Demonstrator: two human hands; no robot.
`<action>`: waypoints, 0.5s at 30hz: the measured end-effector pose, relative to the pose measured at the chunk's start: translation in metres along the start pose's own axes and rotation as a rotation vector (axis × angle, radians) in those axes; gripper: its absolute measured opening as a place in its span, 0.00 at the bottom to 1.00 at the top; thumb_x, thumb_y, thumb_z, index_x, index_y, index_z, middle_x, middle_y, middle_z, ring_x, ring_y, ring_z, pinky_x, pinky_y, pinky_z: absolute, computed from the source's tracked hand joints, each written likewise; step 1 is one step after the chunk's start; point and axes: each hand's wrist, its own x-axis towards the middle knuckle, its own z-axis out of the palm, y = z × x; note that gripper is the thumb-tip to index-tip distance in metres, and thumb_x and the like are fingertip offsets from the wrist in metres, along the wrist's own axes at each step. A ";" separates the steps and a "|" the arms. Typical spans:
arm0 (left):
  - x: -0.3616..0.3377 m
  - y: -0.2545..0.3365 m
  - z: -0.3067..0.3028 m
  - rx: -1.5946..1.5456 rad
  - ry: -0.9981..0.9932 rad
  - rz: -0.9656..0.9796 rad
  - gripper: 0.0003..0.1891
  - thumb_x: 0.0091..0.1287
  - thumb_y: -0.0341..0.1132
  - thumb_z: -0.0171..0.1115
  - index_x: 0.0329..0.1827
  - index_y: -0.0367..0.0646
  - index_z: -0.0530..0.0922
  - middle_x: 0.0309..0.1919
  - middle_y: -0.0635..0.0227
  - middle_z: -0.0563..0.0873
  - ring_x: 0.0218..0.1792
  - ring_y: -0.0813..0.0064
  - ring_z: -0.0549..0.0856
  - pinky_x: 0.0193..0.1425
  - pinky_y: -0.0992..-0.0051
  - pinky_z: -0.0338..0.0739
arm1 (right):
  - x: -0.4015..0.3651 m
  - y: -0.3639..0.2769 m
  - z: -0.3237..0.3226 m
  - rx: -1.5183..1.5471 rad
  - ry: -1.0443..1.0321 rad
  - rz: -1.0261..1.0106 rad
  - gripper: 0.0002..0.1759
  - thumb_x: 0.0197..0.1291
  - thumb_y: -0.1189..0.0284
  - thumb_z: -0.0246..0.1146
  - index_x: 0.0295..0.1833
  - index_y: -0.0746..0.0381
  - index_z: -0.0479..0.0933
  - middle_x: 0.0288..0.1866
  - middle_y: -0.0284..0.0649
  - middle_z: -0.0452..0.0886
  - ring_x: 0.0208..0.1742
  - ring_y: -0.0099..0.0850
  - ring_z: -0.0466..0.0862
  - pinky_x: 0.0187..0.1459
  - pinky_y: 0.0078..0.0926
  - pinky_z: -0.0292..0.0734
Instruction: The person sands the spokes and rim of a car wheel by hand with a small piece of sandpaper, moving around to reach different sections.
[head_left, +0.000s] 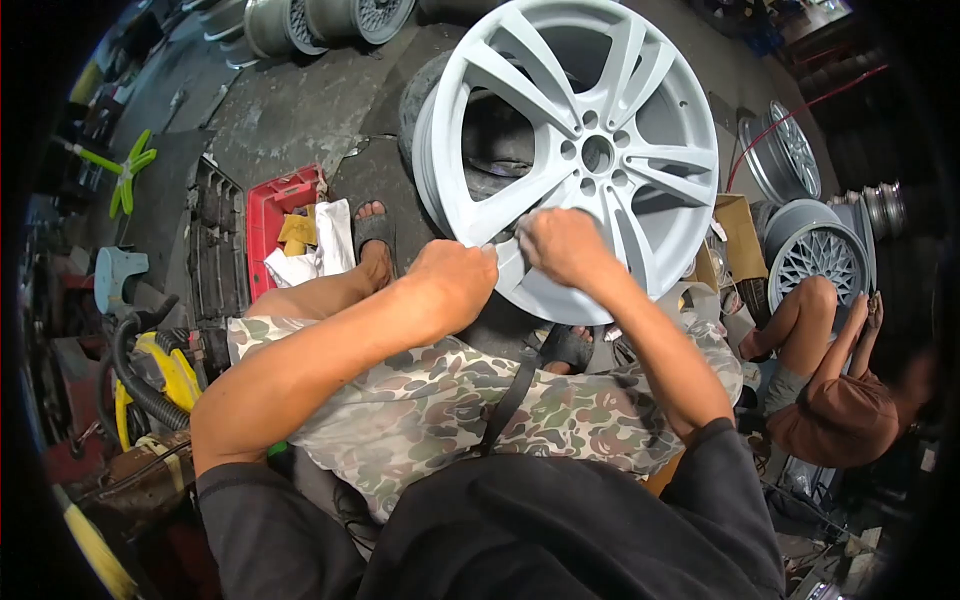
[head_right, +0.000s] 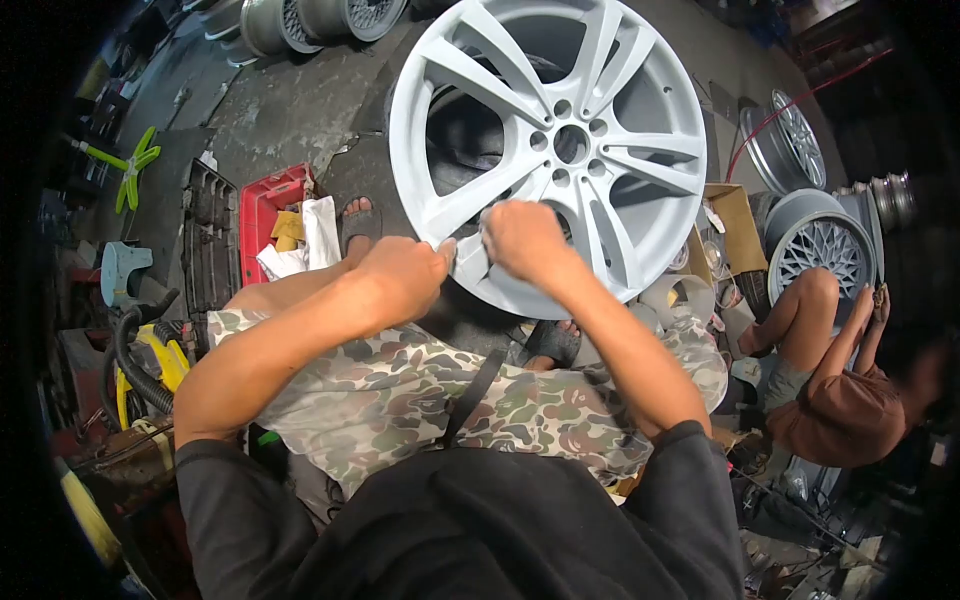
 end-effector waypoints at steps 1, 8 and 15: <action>0.000 0.001 0.002 0.038 0.001 0.013 0.28 0.65 0.31 0.63 0.67 0.23 0.74 0.34 0.50 0.92 0.36 0.51 0.93 0.41 0.58 0.87 | -0.003 -0.008 0.005 0.028 -0.027 -0.059 0.12 0.66 0.67 0.63 0.39 0.64 0.86 0.34 0.56 0.87 0.38 0.57 0.88 0.44 0.53 0.84; -0.002 0.005 0.001 0.030 -0.002 -0.015 0.33 0.64 0.31 0.64 0.72 0.20 0.70 0.32 0.52 0.91 0.35 0.54 0.93 0.38 0.60 0.86 | -0.052 -0.041 -0.021 0.255 -0.014 -0.138 0.09 0.65 0.73 0.62 0.38 0.69 0.82 0.33 0.58 0.85 0.38 0.61 0.85 0.43 0.57 0.80; 0.008 0.012 0.017 0.090 -0.053 -0.036 0.35 0.66 0.30 0.62 0.75 0.20 0.66 0.34 0.53 0.92 0.34 0.56 0.93 0.36 0.61 0.87 | -0.065 -0.022 -0.029 0.366 0.118 -0.002 0.13 0.70 0.70 0.64 0.53 0.65 0.86 0.46 0.54 0.88 0.45 0.56 0.87 0.49 0.52 0.81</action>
